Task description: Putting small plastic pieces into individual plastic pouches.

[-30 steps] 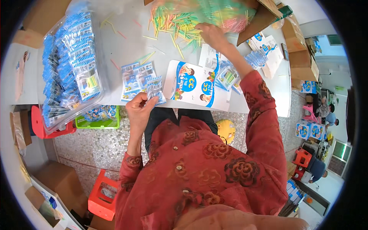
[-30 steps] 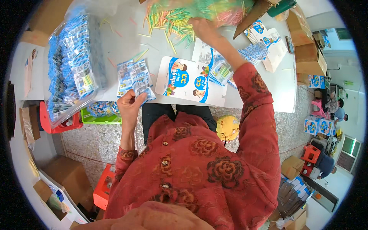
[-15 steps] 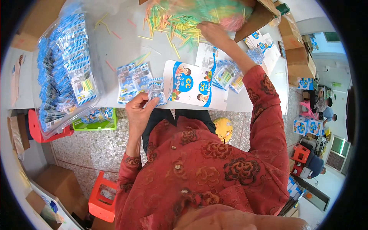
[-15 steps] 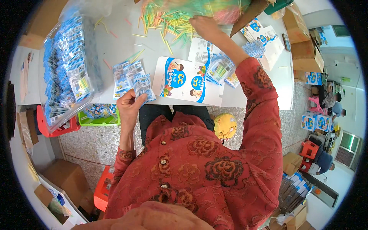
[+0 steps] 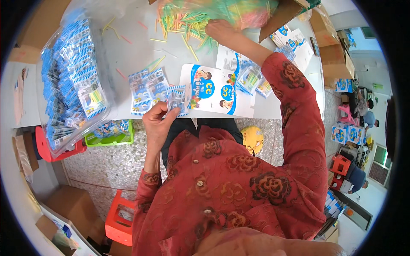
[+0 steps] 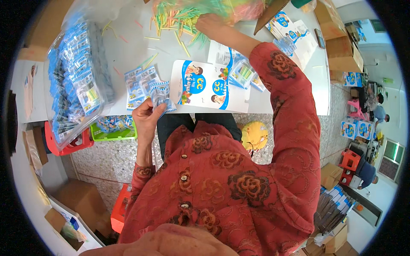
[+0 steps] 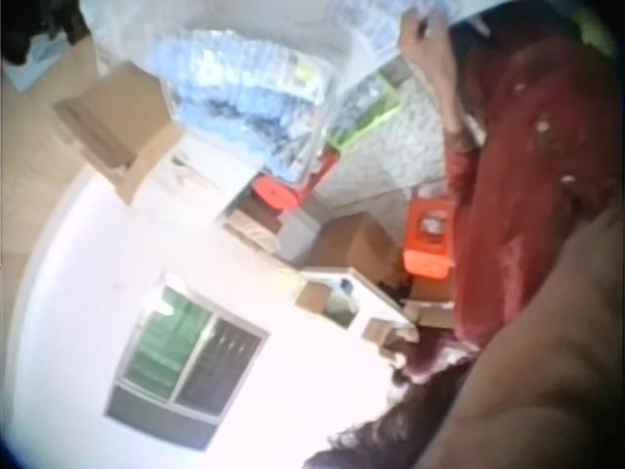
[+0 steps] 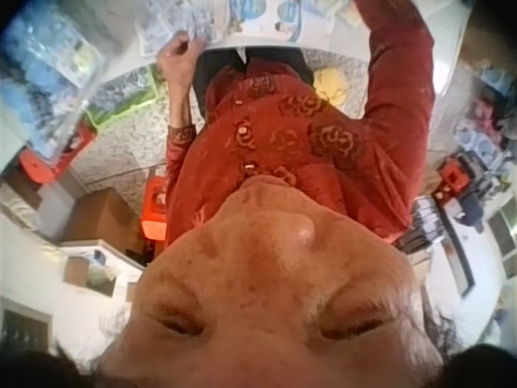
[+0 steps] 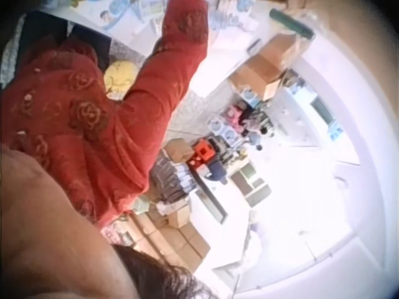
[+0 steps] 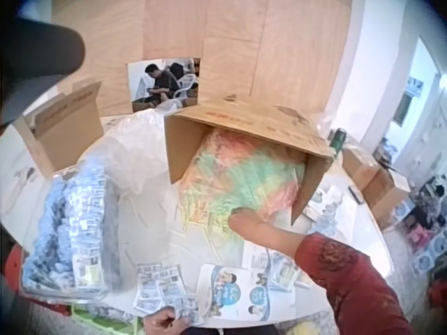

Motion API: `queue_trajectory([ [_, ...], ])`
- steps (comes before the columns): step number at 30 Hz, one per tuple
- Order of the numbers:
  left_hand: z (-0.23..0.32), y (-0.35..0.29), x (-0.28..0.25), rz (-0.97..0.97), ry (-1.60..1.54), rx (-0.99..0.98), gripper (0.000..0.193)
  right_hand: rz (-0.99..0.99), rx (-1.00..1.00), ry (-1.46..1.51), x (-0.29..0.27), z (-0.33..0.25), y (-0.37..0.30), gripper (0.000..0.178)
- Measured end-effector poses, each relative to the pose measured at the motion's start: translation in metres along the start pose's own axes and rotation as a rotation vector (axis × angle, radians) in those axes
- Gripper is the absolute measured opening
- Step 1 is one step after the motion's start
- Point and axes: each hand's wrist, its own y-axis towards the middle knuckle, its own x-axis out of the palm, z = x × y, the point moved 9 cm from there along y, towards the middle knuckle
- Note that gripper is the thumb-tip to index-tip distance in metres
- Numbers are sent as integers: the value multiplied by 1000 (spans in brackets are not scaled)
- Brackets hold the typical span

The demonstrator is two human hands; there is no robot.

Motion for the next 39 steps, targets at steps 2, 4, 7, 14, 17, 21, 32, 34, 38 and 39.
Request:
queue_trajectory([
  [2,3,1,2,-3,8,12,7,56,-15,-41,4,-2,1,1],
  [4,5,1,4,-4,17,25,7,108,-17,4,8,-1,1,2],
  [7,0,0,0,16,7,25,7,55,18,-20,11,-5,1,4],
  [14,-1,0,2,13,16,14,8,139,146,156,13,18,-9,10],
  [17,2,-1,4,12,19,21,9,91,160,156,8,22,-9,21],
  [21,2,-2,1,15,48,40,10,370,278,504,-36,32,-16,20],
  [32,7,1,0,34,47,25,10,458,430,1373,-38,25,-36,20],
  [34,7,2,-2,47,43,35,9,335,517,1327,-43,6,-32,21],
  [38,11,6,5,47,4,32,7,310,414,1087,2,-26,-32,23],
  [39,11,7,5,50,5,32,6,310,410,1091,4,-28,-33,23],
])
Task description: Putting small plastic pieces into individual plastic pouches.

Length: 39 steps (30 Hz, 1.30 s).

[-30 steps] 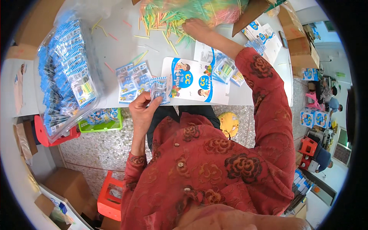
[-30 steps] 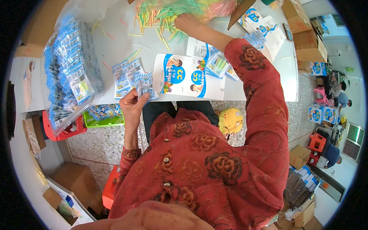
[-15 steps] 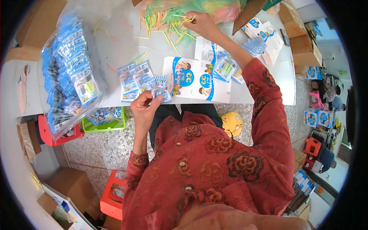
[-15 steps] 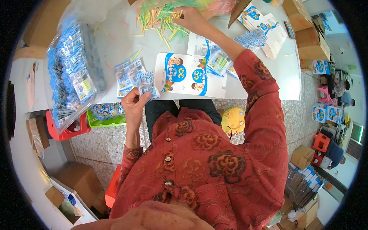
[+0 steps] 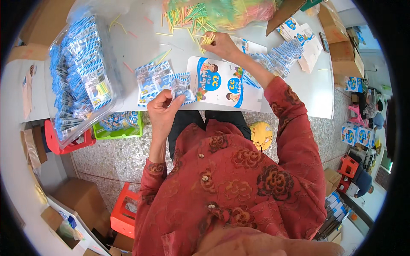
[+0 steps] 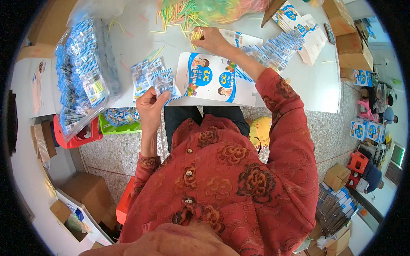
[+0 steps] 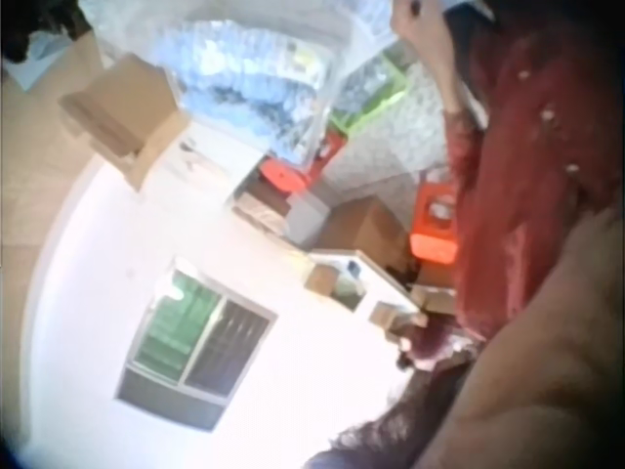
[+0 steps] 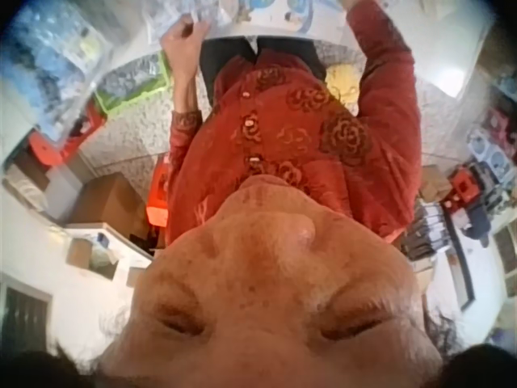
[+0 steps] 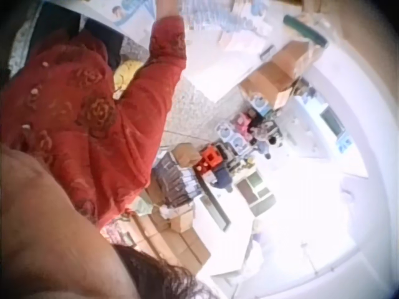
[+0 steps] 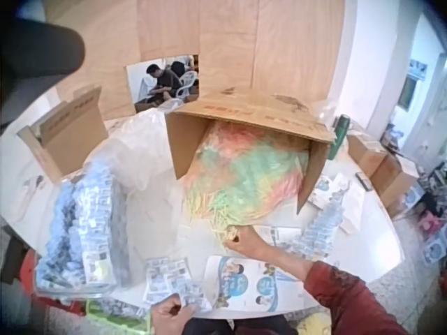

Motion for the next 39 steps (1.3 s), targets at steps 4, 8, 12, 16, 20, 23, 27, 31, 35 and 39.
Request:
queue_trajectory([
  [4,6,3,4,12,-7,28,6,-36,113,25,6,15,-7,20],
  [8,7,11,7,24,-7,94,6,24,107,147,-14,6,-6,16],
  [12,17,17,12,20,108,149,6,5,97,451,-53,-68,-13,14],
  [16,22,24,18,6,135,186,6,-97,-14,619,-63,-124,-22,12],
  [20,29,27,26,-15,195,227,8,-206,27,647,-52,-135,-27,11],
  [23,28,28,27,-32,198,258,9,-237,57,636,-49,-133,-28,11],
  [27,30,27,27,-45,254,297,10,-254,3,563,-46,-132,-28,9],
  [31,31,27,27,-30,287,294,11,-270,62,530,-41,-130,-31,8],
  [35,29,29,28,-11,286,247,10,-152,-115,356,-49,-147,-31,12],
  [39,21,33,24,4,242,187,10,-155,-300,90,-53,-170,-34,9],
])
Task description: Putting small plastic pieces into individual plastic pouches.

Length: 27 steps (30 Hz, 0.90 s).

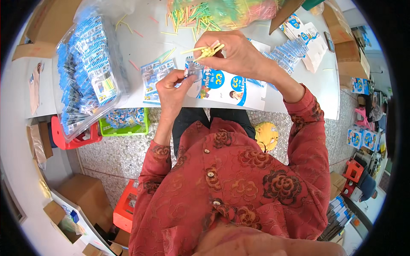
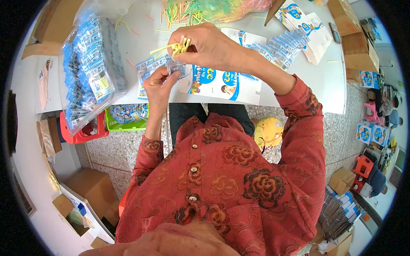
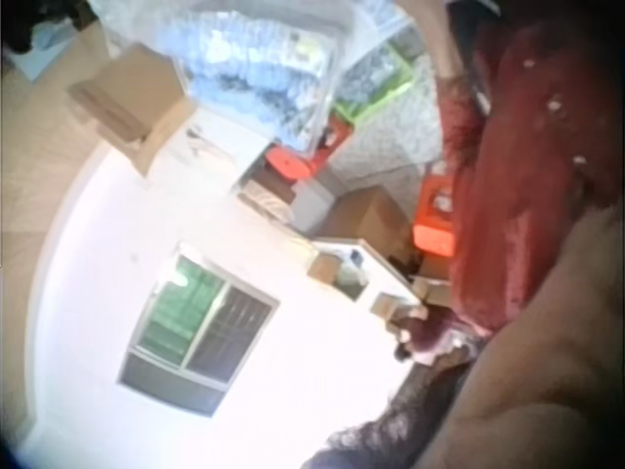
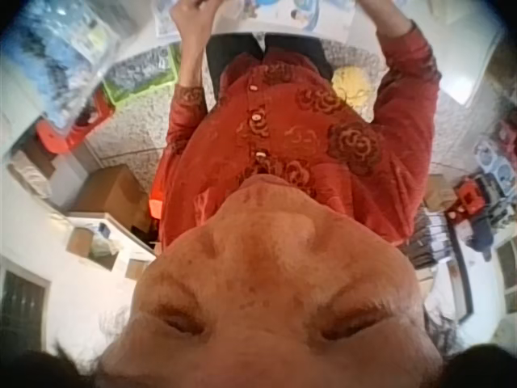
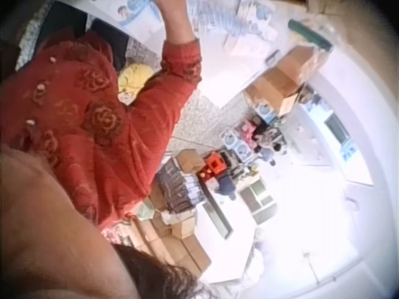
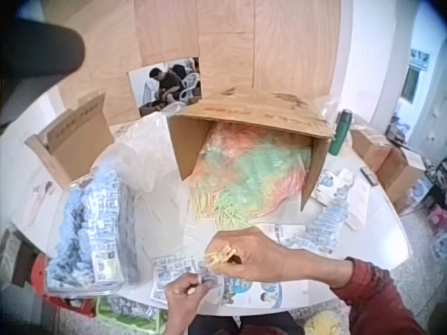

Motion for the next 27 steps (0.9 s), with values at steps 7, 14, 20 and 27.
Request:
queue_trajectory([
  [7,16,6,7,-32,13,81,10,-73,166,80,4,15,3,12],
  [14,4,25,22,-68,-81,-48,10,36,156,132,-6,46,13,18],
  [20,7,40,38,-77,-326,-23,14,58,197,81,-15,59,15,24],
  [27,7,45,47,-110,-456,-28,22,127,140,186,-15,60,17,31],
])
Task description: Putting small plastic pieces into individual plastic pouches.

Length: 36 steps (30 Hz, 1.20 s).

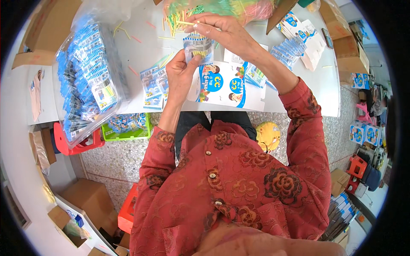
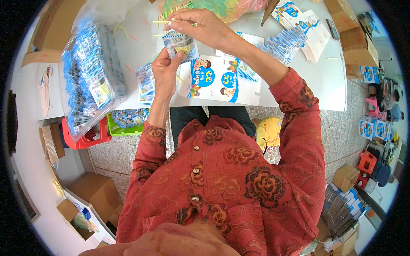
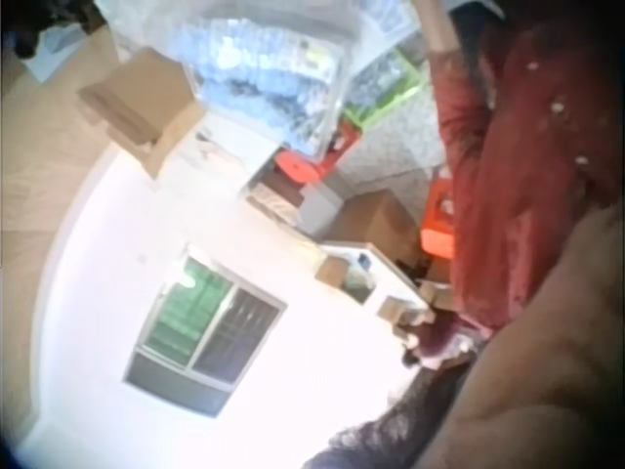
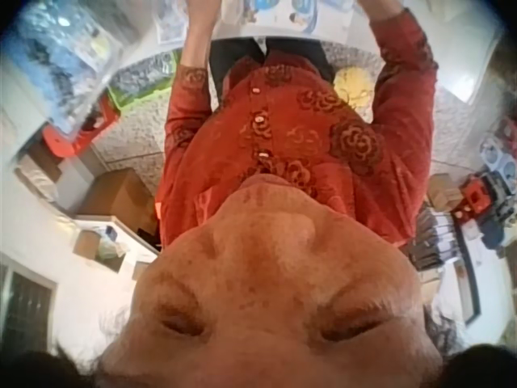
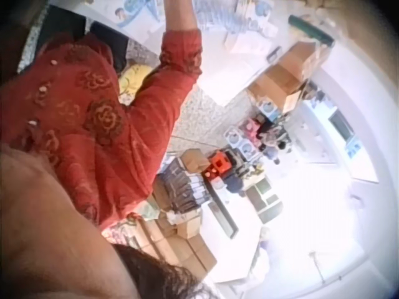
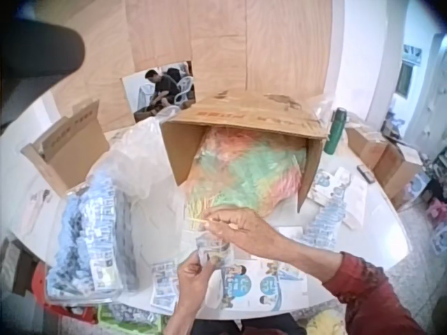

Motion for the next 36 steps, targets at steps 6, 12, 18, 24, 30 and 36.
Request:
queue_trajectory([
  [6,-3,-3,3,13,-193,-80,25,-27,163,483,15,13,-5,32],
  [12,12,-10,0,41,-166,-69,29,16,203,682,17,19,-3,26],
  [18,18,-11,-12,49,-84,-36,27,3,198,666,24,10,-7,23],
  [24,33,-16,-36,131,40,51,23,108,164,754,7,15,-6,24],
  [30,112,-53,-117,461,208,280,11,128,267,688,6,38,-20,22],
  [36,148,-72,-189,625,438,368,5,96,306,747,15,52,-27,18],
])
